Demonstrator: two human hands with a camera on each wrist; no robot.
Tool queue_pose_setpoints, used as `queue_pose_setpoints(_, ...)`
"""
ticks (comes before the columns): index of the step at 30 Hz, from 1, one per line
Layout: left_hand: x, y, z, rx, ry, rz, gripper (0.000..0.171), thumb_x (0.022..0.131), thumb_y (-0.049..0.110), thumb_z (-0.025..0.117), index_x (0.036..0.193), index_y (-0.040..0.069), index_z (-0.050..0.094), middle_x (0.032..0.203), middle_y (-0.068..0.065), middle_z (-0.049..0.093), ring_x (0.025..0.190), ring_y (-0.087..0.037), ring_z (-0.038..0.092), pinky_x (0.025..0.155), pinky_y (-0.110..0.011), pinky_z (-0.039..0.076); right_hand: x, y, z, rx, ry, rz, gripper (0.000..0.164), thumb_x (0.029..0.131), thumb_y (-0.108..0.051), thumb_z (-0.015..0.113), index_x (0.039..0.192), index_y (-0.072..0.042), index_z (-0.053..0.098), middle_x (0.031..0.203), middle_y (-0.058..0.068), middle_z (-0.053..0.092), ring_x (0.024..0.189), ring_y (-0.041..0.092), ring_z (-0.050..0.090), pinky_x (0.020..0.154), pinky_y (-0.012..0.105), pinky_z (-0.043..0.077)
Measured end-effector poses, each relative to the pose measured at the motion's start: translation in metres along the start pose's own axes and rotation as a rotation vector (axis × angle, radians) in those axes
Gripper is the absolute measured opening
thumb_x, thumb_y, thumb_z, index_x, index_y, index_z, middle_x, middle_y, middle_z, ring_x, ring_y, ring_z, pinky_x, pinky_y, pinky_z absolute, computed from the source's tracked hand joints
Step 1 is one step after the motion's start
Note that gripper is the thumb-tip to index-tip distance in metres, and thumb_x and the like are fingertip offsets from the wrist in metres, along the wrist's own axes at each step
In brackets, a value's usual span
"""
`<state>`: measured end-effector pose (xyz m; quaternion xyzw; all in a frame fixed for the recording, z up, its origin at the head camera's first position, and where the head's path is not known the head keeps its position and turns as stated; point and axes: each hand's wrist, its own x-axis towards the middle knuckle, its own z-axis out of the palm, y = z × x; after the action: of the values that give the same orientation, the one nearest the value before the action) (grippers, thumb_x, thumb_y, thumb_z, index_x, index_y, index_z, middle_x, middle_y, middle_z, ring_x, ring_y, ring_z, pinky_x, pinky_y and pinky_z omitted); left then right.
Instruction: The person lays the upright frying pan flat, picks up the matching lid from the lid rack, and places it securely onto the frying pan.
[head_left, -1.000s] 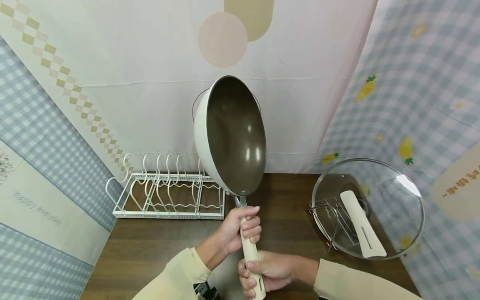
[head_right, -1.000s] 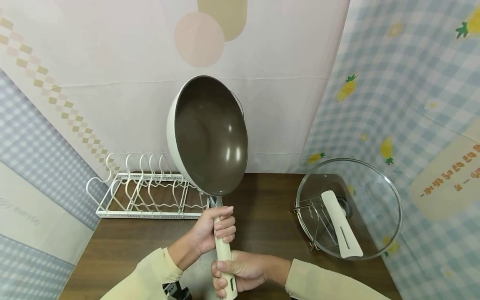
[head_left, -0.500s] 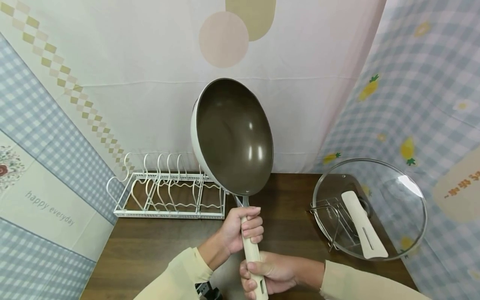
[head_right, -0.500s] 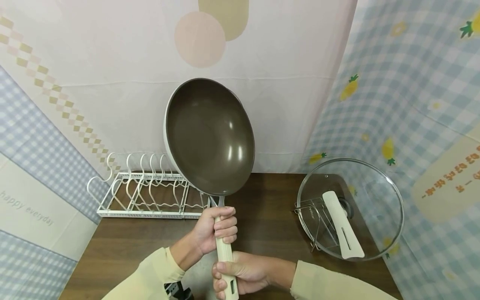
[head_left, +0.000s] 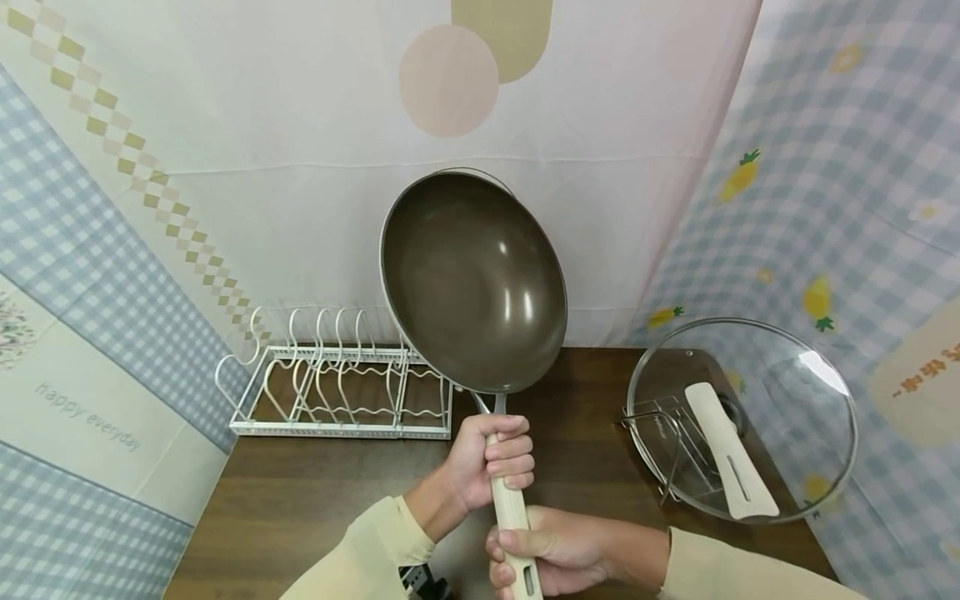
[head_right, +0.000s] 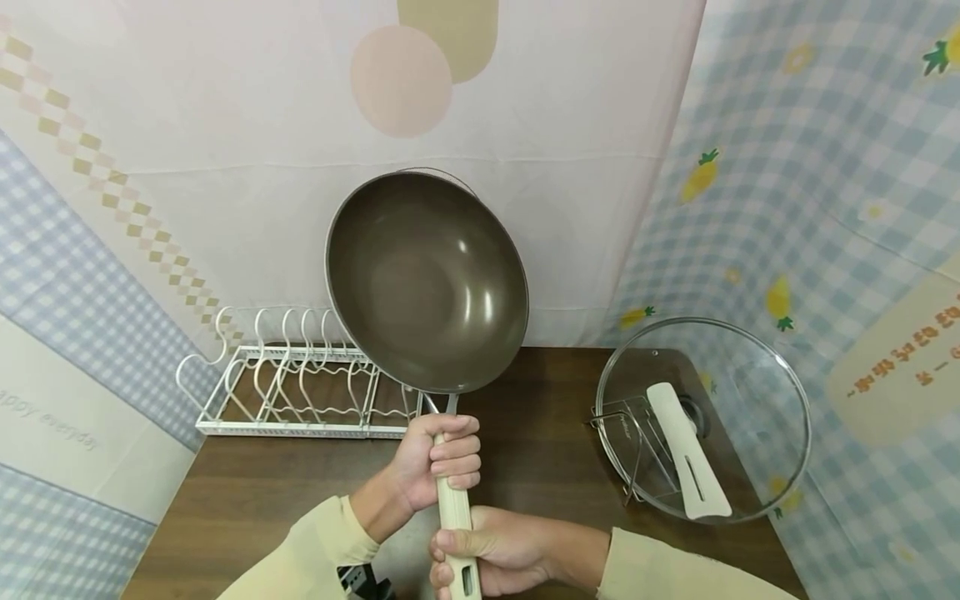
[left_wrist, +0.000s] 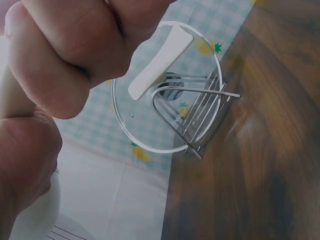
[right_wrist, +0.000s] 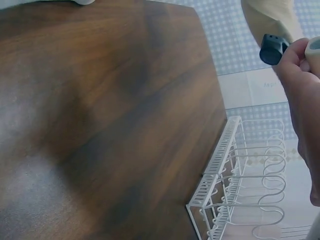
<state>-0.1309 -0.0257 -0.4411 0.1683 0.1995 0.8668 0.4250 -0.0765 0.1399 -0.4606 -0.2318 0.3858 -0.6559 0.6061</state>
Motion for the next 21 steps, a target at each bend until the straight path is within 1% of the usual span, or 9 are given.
queue_pose_setpoints(4, 0.001, -0.001, -0.002, -0.038, -0.028, -0.005, 0.039, 0.1, 0.026, 0.046, 0.065, 0.022, 0.029, 0.048, 0.013, 0.025, 0.04, 0.001, 0.032, 0.048, -0.016, 0.035, -0.002, -0.003, 0.004, 0.019, 0.023, 0.0, 0.027, 0.103, -0.05, 0.053, 0.097, -0.024, 0.054, 0.089, -0.014, 0.058, 0.091, 0.004, 0.058, 0.087, 0.023, 0.051)
queue_pose_setpoints(9, 0.003, -0.002, -0.004, -0.075, -0.066, -0.025, 0.041, 0.098, 0.028, 0.051, 0.066, 0.021, 0.026, 0.048, 0.013, 0.024, 0.04, 0.001, 0.031, 0.048, -0.016, 0.034, -0.003, -0.003, 0.009, 0.03, 0.045, -0.015, 0.025, 0.105, -0.045, 0.052, 0.096, -0.022, 0.054, 0.09, -0.013, 0.058, 0.088, 0.004, 0.057, 0.085, 0.023, 0.051)
queue_pose_setpoints(14, 0.004, -0.004, -0.005, -0.107, -0.12, -0.04, 0.041, 0.098, 0.028, 0.051, 0.067, 0.021, 0.026, 0.047, 0.013, 0.024, 0.04, 0.0, 0.029, 0.048, -0.016, 0.031, -0.004, -0.001, 0.014, 0.038, 0.065, -0.044, 0.022, 0.108, -0.039, 0.05, 0.096, -0.021, 0.054, 0.09, -0.013, 0.059, 0.088, 0.003, 0.056, 0.084, 0.022, 0.051)
queue_pose_setpoints(21, 0.007, -0.003, -0.004, -0.158, -0.184, -0.07, 0.04, 0.098, 0.028, 0.051, 0.067, 0.021, 0.026, 0.048, 0.013, 0.023, 0.04, 0.0, 0.027, 0.048, -0.017, 0.029, -0.005, 0.0, 0.021, 0.028, 0.104, -0.089, 0.02, 0.111, -0.032, 0.046, 0.097, -0.022, 0.056, 0.09, -0.014, 0.061, 0.089, 0.004, 0.058, 0.086, 0.024, 0.052)
